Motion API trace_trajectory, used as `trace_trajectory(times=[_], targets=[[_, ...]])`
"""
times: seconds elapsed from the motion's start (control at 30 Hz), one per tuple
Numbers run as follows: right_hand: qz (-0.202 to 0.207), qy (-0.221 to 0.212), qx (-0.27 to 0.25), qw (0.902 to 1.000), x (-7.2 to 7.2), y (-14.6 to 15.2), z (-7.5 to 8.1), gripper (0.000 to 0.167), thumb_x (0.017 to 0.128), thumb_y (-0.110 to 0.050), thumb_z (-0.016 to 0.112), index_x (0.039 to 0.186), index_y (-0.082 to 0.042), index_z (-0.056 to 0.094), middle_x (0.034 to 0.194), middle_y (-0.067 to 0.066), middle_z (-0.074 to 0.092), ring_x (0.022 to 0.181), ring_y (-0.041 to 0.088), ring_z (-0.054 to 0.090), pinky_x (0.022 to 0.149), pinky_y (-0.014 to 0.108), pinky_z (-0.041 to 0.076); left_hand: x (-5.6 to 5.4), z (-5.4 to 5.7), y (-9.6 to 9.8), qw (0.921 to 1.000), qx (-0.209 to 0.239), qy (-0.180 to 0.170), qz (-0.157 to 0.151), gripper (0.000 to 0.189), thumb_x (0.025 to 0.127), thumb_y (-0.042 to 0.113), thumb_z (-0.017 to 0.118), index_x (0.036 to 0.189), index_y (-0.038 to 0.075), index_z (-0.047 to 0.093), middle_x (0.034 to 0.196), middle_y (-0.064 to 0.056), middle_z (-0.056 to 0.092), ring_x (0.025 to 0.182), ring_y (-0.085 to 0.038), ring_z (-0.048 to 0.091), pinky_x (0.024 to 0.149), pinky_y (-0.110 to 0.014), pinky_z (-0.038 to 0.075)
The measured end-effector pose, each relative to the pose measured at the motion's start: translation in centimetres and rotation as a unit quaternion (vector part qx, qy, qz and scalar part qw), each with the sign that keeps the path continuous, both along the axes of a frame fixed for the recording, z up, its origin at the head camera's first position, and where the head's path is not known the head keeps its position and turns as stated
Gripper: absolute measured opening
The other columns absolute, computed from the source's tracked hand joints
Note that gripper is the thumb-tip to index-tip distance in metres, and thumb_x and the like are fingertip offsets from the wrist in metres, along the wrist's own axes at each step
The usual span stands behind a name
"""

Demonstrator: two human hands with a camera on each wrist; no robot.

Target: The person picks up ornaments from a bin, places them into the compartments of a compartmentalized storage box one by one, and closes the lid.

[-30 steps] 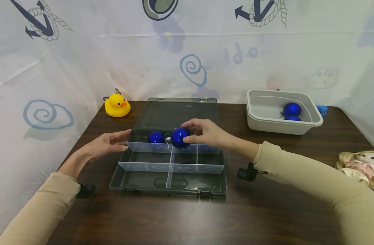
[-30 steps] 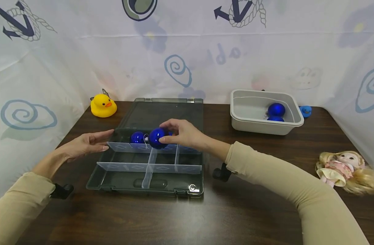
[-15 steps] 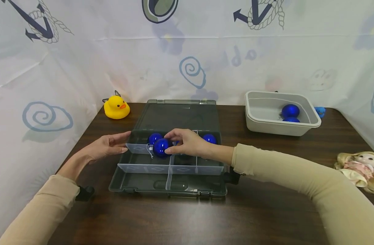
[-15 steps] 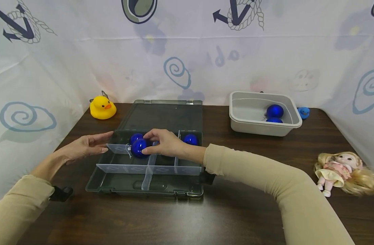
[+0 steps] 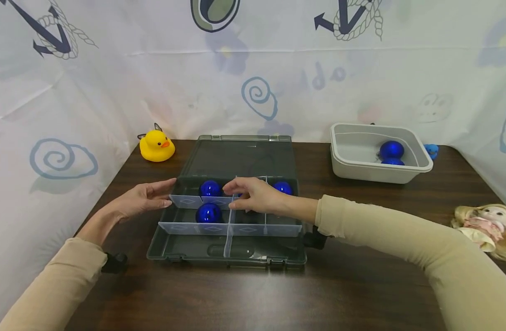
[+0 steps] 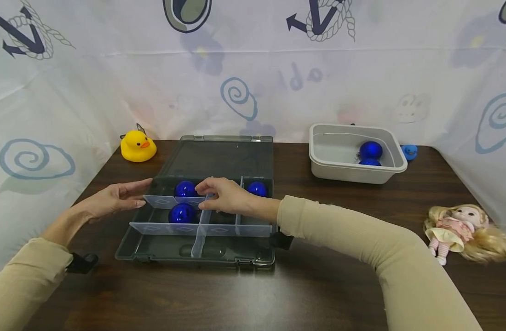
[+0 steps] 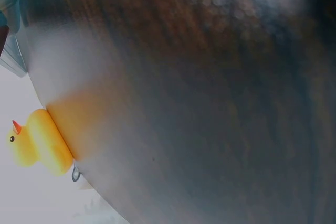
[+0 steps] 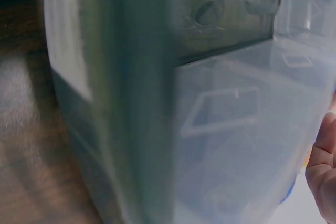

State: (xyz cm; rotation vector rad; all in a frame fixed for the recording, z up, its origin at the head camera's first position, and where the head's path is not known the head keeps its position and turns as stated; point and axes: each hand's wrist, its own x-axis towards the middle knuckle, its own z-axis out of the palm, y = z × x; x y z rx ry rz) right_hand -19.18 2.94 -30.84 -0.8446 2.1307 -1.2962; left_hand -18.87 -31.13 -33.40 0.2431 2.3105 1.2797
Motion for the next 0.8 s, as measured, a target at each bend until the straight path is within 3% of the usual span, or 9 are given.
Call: trace_trajectory(times=[0.1,0.27,0.43,0.6,0.8], targets=[[-0.022,-0.01,-0.021,0.9995,-0.4,0.8,0.4,0.041,0.091,-0.007,0.06,0.13,-0.002,0.049,0.137,0.013,0.052,0.102,0.027,0.064,0.076,0.033,0.054,0.0,-0.1,0.0,1.0,0.0,0.001,0.001,0.081,0.09,0.023,0.063,0.151,0.005,0.014,0.156,-0.02,0.01,0.138,-0.047,0.02,0.107,-0.06,0.019],[-0.056,0.035,-0.047,0.9967,-1.4,3.6,1.2,0.039,0.093,-0.009,0.058,0.13,-0.001,0.05,0.131,0.015,0.056,0.104,0.027,0.064,0.079,0.036,0.055,0.1,0.1,0.1,1.0,-0.003,0.001,0.003,0.082,0.089,0.024,0.064,0.151,0.006,0.014,0.156,-0.02,0.01,0.138,-0.046,0.021,0.107,-0.06,0.02],[-0.143,0.078,-0.067,0.9844,-3.2,7.9,1.9,0.036,0.094,-0.012,0.057,0.128,-0.001,0.052,0.124,0.016,0.06,0.095,0.019,0.066,0.077,0.029,0.055,0.1,0.3,0.2,1.0,-0.007,-0.002,0.005,0.082,0.089,0.026,0.064,0.151,0.007,0.014,0.157,-0.02,0.01,0.138,-0.046,0.02,0.107,-0.061,0.019],[-0.249,0.06,-0.135,0.9571,-5.1,13.3,2.2,0.038,0.095,-0.014,0.055,0.129,0.003,0.049,0.116,0.007,0.063,0.089,0.007,0.062,0.077,0.021,0.052,0.1,0.3,0.2,0.9999,-0.012,-0.003,0.007,0.082,0.089,0.027,0.064,0.151,0.008,0.014,0.157,-0.02,0.009,0.138,-0.047,0.021,0.107,-0.062,0.019],[-0.379,0.051,-0.206,0.9007,-7.2,20.2,1.3,0.037,0.09,-0.015,0.062,0.122,0.002,0.052,0.093,-0.011,0.064,0.083,0.001,0.062,0.072,0.012,0.051,0.2,0.2,0.1,0.9999,-0.01,-0.004,0.007,0.082,0.089,0.026,0.064,0.151,0.007,0.013,0.157,-0.02,0.009,0.138,-0.047,0.02,0.106,-0.062,0.019]])
